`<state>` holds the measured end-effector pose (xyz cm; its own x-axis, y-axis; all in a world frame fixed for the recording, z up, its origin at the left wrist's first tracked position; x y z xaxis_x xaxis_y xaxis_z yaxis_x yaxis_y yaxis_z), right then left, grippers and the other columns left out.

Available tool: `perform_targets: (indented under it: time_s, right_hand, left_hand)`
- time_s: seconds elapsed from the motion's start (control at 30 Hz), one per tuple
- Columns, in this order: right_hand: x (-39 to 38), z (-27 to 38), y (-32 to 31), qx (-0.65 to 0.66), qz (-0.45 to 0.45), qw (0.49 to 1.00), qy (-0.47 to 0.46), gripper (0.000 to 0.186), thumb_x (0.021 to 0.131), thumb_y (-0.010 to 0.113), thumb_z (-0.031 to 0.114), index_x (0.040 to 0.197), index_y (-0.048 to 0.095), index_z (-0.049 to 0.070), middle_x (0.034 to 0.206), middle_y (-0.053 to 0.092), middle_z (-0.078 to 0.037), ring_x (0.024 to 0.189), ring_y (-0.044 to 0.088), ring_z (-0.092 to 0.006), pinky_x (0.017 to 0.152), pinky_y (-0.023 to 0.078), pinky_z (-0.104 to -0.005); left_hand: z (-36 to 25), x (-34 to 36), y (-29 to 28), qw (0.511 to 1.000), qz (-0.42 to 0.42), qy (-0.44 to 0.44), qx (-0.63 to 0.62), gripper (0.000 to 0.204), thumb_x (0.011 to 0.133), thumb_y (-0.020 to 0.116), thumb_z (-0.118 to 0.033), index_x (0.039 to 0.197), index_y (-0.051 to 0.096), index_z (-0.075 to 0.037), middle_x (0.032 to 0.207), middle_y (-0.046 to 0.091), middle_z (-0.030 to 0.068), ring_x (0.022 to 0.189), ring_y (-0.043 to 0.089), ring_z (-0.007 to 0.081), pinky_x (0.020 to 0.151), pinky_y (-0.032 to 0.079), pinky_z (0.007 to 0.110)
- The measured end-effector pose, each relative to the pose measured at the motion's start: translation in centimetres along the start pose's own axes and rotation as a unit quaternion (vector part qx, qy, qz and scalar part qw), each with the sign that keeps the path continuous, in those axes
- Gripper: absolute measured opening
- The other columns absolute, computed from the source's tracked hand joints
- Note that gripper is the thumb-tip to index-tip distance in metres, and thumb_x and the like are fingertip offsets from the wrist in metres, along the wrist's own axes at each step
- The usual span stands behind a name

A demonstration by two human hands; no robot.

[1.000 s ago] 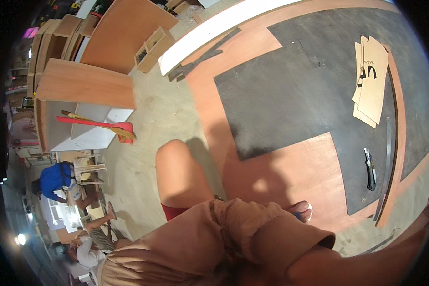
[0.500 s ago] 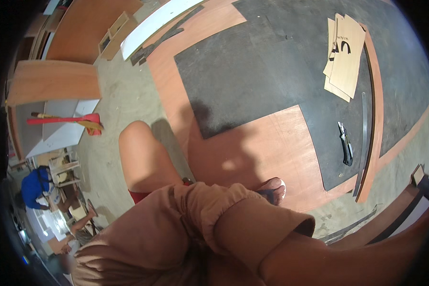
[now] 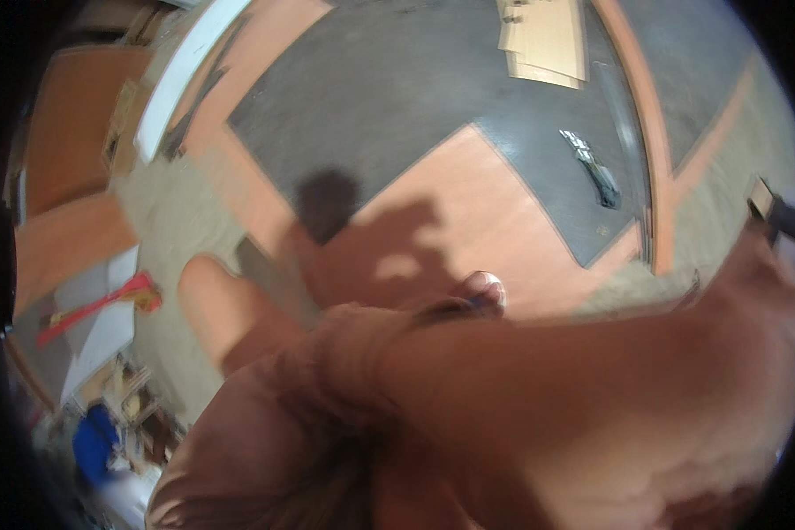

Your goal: The person measures and marks a dark laminate sheet on the floor using a ruler and pencil. They then use a utility knife to cut the laminate along the marked lines, separating it into smaller pieces.

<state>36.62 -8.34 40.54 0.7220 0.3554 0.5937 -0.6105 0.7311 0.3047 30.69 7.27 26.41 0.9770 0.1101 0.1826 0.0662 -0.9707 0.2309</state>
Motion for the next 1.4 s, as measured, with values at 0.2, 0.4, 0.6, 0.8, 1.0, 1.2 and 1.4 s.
perform_targets:
  time_s: [0.2, 0.4, 0.6, 0.8, 1.0, 1.2, 1.4]
  right_hand:
    - [0.6, -13.2, -16.3, -0.433, -0.102, 0.881, 0.159, 0.019, 0.102, 0.072, 0.015, 0.116, 0.076, 0.002, 0.095, 0.072, -0.003, 0.085, 0.063, -0.0110, 0.082, 0.052, -0.0268]
    - [-10.7, -23.4, -37.5, -0.732, -0.041, 0.640, 0.231, 0.057, 0.091, 0.080, 0.026, 0.139, 0.061, 0.001, 0.131, 0.059, -0.030, 0.122, 0.059, -0.0444, 0.103, 0.050, -0.0487]
    - [-10.3, -26.7, -42.4, -0.729, 0.048, 0.592, 0.339, 0.072, 0.090, 0.081, 0.043, 0.137, 0.051, -0.002, 0.142, 0.049, -0.034, 0.117, 0.060, -0.0487, 0.099, 0.051, -0.0503]
    - [-5.3, -23.9, -40.5, -0.759, 0.083, 0.568, 0.305, 0.067, 0.080, 0.085, 0.057, 0.103, 0.055, 0.001, 0.083, 0.069, -0.024, 0.080, 0.069, -0.0449, 0.071, 0.052, -0.0534]
    - [-6.3, -19.9, -36.8, -0.708, 0.055, 0.654, 0.262, 0.064, 0.083, 0.085, 0.053, 0.107, 0.058, 0.000, 0.091, 0.070, -0.020, 0.083, 0.070, -0.0341, 0.074, 0.053, -0.0443]
    - [-13.4, -15.9, -28.3, -0.681, -0.019, 0.699, 0.215, 0.052, 0.079, 0.092, 0.026, 0.104, 0.055, -0.001, 0.089, 0.070, -0.014, 0.084, 0.068, -0.0194, 0.079, 0.055, -0.0346]
    - [-12.4, -15.2, -24.2, -0.671, -0.097, 0.701, 0.220, 0.055, 0.078, 0.093, 0.030, 0.106, 0.055, 0.002, 0.087, 0.070, -0.011, 0.080, 0.066, -0.0187, 0.076, 0.055, -0.0338]
  left_hand:
    - [3.1, -5.0, -12.5, 0.912, -0.248, -0.247, 0.215, 0.036, 0.098, 0.067, -0.004, 0.133, 0.066, 0.002, 0.116, 0.067, 0.0091, 0.100, 0.063, 0.0119, 0.088, 0.053, 0.028]
    - [5.5, -12.2, -22.8, 0.843, -0.427, -0.218, 0.243, 0.029, 0.101, 0.068, -0.010, 0.127, 0.067, 0.002, 0.099, 0.066, 0.0040, 0.096, 0.060, 0.0120, 0.087, 0.049, 0.026]
    - [3.4, -13.3, -26.5, 0.795, -0.471, -0.206, 0.322, 0.029, 0.100, 0.070, -0.015, 0.124, 0.068, 0.000, 0.111, 0.067, 0.0078, 0.100, 0.061, 0.0157, 0.091, 0.051, 0.030]
    - [4.6, -15.5, -29.3, 0.708, -0.481, -0.199, 0.478, 0.039, 0.091, 0.078, -0.020, 0.123, 0.070, 0.001, 0.121, 0.069, 0.0195, 0.105, 0.065, 0.0309, 0.101, 0.049, 0.043]
    - [14.0, -25.6, -32.7, 0.456, -0.523, -0.474, 0.542, 0.110, 0.082, 0.083, -0.058, 0.154, 0.035, 0.009, 0.153, 0.041, 0.0371, 0.140, 0.041, 0.0556, 0.116, 0.039, 0.058]
    - [12.9, -24.9, -27.7, 0.544, -0.543, -0.484, 0.419, 0.096, 0.079, 0.092, -0.043, 0.137, 0.039, 0.013, 0.136, 0.049, 0.0336, 0.129, 0.051, 0.0490, 0.106, 0.050, 0.052]
    - [15.0, -25.5, -28.0, 0.583, -0.542, -0.482, 0.367, 0.080, 0.081, 0.091, -0.035, 0.131, 0.044, 0.008, 0.136, 0.051, 0.0302, 0.127, 0.053, 0.0436, 0.105, 0.050, 0.052]
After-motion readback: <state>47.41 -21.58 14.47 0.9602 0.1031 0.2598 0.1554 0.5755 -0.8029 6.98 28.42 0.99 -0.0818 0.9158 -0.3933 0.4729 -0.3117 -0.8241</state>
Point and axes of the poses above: each hand's wrist, its own x-axis towards the middle knuckle, its own y-axis out of the palm, z = x × y, the point moved 7 cm from there along x, towards the middle knuckle
